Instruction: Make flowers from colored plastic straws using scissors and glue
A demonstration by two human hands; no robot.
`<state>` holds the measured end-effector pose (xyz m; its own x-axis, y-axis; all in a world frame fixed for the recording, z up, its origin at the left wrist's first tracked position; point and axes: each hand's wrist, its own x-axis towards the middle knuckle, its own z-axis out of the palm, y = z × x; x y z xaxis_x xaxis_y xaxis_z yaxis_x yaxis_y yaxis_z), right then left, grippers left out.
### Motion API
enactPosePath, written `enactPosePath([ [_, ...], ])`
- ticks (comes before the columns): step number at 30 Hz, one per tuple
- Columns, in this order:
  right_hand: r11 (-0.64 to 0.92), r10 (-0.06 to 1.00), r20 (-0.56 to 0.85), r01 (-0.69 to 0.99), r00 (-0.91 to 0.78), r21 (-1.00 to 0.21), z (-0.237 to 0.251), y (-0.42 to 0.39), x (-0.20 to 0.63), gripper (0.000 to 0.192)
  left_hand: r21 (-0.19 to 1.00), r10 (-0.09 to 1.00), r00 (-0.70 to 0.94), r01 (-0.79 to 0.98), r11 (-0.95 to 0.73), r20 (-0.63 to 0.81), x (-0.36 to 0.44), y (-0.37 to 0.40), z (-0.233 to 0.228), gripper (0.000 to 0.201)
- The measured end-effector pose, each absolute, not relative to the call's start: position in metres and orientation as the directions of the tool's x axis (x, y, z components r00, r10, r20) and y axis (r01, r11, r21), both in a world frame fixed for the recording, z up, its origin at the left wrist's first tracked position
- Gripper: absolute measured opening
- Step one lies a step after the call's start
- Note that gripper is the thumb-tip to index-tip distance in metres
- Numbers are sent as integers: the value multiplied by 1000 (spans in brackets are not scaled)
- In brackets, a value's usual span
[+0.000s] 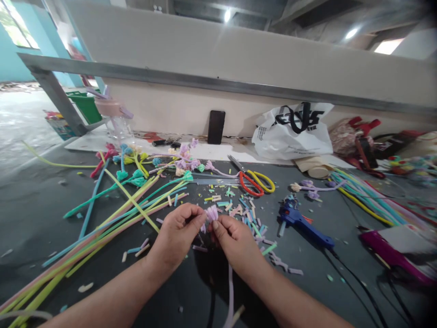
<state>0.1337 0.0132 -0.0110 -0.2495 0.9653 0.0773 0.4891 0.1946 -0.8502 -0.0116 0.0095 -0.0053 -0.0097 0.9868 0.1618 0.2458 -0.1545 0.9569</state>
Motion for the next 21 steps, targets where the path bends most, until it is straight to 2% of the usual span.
enactPosePath([
  [11,186,968,76,479,-240,-858,-10,11,133,30,814,907,17,434,-386,421,-14,6,-4,15],
  [21,184,966,77,450,-247,-874,-9,9,132,30,735,832,111,415,-536,543,-17,8,0,13],
])
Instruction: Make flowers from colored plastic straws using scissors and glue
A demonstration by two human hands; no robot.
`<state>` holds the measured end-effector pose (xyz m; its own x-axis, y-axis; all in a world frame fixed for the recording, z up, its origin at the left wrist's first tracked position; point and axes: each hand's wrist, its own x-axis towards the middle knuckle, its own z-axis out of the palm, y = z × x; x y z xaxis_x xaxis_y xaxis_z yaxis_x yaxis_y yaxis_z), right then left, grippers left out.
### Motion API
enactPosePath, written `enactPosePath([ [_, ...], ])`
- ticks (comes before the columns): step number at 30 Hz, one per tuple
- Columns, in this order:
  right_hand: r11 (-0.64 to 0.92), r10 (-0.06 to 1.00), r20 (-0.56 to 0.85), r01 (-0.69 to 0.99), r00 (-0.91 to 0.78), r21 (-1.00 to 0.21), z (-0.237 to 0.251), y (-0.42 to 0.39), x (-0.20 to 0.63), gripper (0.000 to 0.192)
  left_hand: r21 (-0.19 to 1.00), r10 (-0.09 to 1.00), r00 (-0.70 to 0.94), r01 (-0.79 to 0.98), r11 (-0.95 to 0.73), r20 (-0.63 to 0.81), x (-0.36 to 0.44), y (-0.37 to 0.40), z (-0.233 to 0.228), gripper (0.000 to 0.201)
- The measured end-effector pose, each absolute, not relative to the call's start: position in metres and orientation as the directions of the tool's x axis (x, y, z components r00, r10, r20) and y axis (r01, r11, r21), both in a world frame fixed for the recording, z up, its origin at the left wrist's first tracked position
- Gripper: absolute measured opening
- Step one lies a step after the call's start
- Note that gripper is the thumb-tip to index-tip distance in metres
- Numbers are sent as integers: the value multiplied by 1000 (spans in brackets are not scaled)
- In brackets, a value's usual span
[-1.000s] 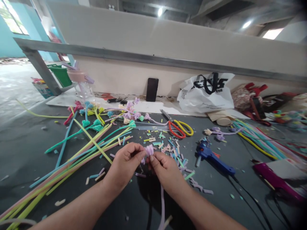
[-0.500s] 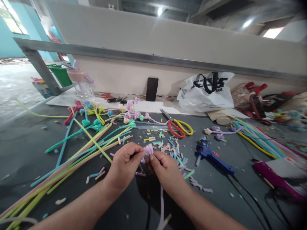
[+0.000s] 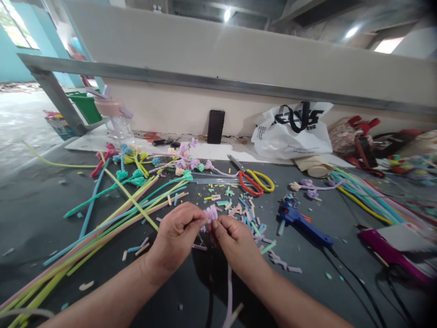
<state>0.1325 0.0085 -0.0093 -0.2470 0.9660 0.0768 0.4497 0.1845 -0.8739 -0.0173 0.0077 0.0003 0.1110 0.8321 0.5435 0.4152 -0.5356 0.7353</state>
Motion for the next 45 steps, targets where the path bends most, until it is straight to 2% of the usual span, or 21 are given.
enactPosePath([
  [7,191,964,80,454,-254,-870,-9,10,135,31,717,810,173,386,-580,561,-20,11,1,12],
  [14,313,944,187,567,-271,-762,-6,13,138,30,745,842,56,437,-504,537,-27,16,3,15],
  [20,427,904,292,666,-312,-611,-8,12,137,28,636,780,141,500,-588,610,-23,15,2,9],
  [26,440,898,296,702,-326,-560,-12,12,138,28,501,717,217,584,-639,662,-24,14,-3,8],
  [33,488,872,323,703,-368,-518,-8,12,138,28,603,798,211,555,-573,565,-23,15,0,13],
  [45,471,882,323,688,-344,-552,-9,10,138,29,613,790,224,525,-591,570,-21,13,6,15],
])
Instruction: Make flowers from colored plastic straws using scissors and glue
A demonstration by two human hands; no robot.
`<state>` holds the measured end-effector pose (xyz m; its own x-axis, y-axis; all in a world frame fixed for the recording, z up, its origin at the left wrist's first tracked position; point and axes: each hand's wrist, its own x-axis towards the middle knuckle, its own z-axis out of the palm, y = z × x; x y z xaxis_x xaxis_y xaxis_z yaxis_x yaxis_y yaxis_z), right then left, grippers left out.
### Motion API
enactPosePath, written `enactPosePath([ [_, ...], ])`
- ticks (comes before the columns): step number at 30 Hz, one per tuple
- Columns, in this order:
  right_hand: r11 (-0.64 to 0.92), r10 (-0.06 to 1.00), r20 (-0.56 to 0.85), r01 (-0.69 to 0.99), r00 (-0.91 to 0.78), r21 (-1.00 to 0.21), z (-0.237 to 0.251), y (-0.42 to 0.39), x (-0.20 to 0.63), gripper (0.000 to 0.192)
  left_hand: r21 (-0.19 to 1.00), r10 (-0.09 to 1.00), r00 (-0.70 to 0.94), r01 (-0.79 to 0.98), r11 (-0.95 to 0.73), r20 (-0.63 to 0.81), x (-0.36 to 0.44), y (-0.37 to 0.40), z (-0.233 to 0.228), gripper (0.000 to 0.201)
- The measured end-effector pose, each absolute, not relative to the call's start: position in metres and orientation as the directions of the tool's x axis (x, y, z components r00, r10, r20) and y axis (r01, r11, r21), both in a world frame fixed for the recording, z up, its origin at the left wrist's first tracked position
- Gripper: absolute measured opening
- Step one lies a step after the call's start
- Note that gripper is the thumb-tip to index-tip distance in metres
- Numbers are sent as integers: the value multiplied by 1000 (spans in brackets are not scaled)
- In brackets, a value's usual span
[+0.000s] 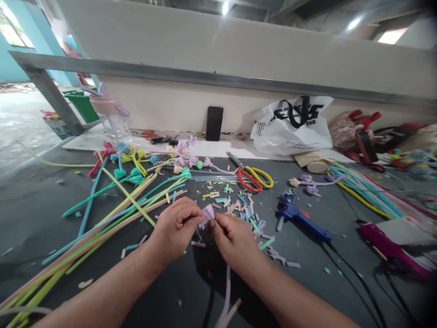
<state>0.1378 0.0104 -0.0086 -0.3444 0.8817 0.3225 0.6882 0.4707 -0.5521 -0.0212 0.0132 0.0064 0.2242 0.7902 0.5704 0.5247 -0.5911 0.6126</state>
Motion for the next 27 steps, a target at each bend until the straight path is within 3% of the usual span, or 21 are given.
enactPosePath([
  [7,461,887,306,673,-345,-578,-7,9,137,29,666,819,246,484,-568,519,-20,11,6,14],
  [11,424,905,280,627,-320,-653,-5,10,138,30,731,863,213,463,-501,457,-21,13,6,15],
  [14,298,930,163,414,-331,-860,-4,12,140,28,777,882,76,444,-447,464,-24,15,5,13],
  [17,15,921,15,-2,-390,-1000,-4,14,142,25,785,855,-51,428,-448,516,-27,15,4,10],
  [21,-222,885,-39,-346,-464,-912,-5,16,142,24,710,797,28,437,-552,603,-24,10,1,13],
  [27,-371,782,-77,-362,-619,-855,-6,14,140,25,733,809,114,367,-573,576,-17,4,-1,27],
])
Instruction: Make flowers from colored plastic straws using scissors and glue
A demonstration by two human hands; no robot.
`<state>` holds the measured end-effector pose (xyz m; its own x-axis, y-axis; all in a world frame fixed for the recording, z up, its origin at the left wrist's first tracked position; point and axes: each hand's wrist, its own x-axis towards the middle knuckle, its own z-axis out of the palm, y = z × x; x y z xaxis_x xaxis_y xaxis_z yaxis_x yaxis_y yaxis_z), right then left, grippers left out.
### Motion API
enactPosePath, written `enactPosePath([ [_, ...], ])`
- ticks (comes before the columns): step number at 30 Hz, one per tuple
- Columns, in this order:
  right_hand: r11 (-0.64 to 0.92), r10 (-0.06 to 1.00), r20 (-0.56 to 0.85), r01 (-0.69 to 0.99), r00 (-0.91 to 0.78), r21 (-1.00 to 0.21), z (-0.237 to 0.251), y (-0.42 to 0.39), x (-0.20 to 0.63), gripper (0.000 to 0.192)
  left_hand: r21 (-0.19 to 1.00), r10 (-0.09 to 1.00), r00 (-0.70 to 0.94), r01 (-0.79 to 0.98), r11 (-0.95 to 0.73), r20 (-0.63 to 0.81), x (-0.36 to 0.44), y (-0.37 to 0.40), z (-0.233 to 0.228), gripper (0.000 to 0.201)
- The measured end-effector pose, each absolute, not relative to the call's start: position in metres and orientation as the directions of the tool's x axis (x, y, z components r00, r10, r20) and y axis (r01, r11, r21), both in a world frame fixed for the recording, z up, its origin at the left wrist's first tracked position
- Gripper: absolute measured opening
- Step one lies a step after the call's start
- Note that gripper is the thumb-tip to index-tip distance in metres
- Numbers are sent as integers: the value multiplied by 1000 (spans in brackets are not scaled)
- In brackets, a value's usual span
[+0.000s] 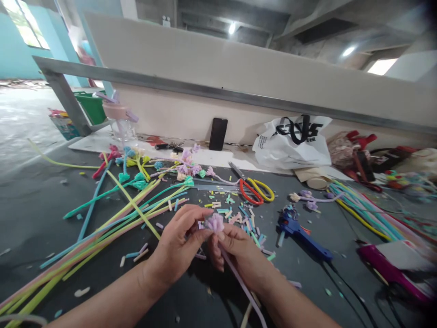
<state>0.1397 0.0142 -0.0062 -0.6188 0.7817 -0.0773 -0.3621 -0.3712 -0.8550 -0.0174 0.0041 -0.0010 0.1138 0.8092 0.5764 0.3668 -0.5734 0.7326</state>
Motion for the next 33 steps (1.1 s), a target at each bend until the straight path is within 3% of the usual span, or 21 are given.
enactPosePath([
  [5,-440,740,-153,-298,-656,-847,-4,12,139,20,726,799,146,348,-594,584,-18,8,1,14],
  [11,-349,741,-136,-205,-657,-914,-6,13,137,22,752,831,140,366,-549,538,-17,10,0,7],
  [18,-323,777,-180,-136,-603,-937,-5,14,134,28,744,845,140,415,-524,517,-19,13,-4,7],
  [28,-278,853,-219,-57,-474,-959,-6,15,133,29,595,765,158,538,-597,624,-25,15,-4,9],
  [33,-223,883,-200,-6,-424,-975,-8,16,134,27,627,814,157,563,-539,559,-24,16,-1,6],
])
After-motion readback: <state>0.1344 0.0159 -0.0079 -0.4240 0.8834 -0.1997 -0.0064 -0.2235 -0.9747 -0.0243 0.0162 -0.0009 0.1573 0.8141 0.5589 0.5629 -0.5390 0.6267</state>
